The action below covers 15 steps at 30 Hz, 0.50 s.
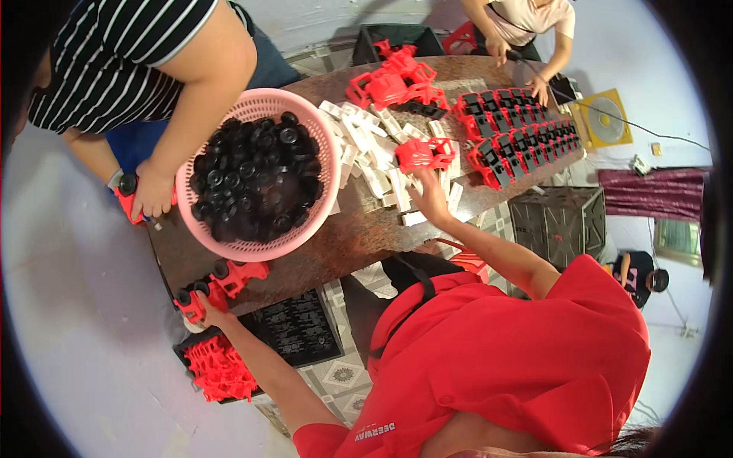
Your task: The person assembles plastic toy fire trucks by attaching wheels to the toy chassis with plastic pins by hand.
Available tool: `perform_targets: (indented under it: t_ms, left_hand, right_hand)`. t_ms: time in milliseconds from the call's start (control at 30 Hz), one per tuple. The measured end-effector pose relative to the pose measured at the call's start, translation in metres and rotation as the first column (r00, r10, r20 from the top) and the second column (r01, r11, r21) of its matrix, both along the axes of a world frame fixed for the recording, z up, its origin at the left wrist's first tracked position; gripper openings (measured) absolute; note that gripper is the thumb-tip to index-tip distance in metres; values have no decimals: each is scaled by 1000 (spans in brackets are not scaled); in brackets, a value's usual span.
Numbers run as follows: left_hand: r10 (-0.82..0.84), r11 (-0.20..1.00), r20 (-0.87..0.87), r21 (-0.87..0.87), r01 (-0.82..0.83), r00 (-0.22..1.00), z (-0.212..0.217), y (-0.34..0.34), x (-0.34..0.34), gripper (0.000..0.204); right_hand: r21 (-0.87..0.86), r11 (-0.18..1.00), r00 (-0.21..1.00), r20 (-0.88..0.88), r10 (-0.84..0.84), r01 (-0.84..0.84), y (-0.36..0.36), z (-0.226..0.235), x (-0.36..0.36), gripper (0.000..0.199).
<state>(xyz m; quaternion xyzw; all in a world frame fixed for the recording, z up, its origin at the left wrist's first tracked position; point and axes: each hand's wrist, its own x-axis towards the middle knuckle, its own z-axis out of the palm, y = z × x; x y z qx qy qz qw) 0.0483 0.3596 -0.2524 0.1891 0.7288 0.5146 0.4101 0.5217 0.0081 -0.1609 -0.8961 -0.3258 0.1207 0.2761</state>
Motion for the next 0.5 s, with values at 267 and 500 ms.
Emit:
perform_targets:
  t_ms: [267, 500]
  left_hand:
    - [-512, 844, -193, -296, 448, 837, 13, 37, 6, 86]
    - [-332, 807, -507, 284, 518, 795, 125, -115, 199, 39]
  right_hand:
    - [-543, 831, 927, 235, 293, -124, -3, -28, 122, 109]
    - [-373, 910, 916, 274, 293, -179, -9, 41, 121, 75]
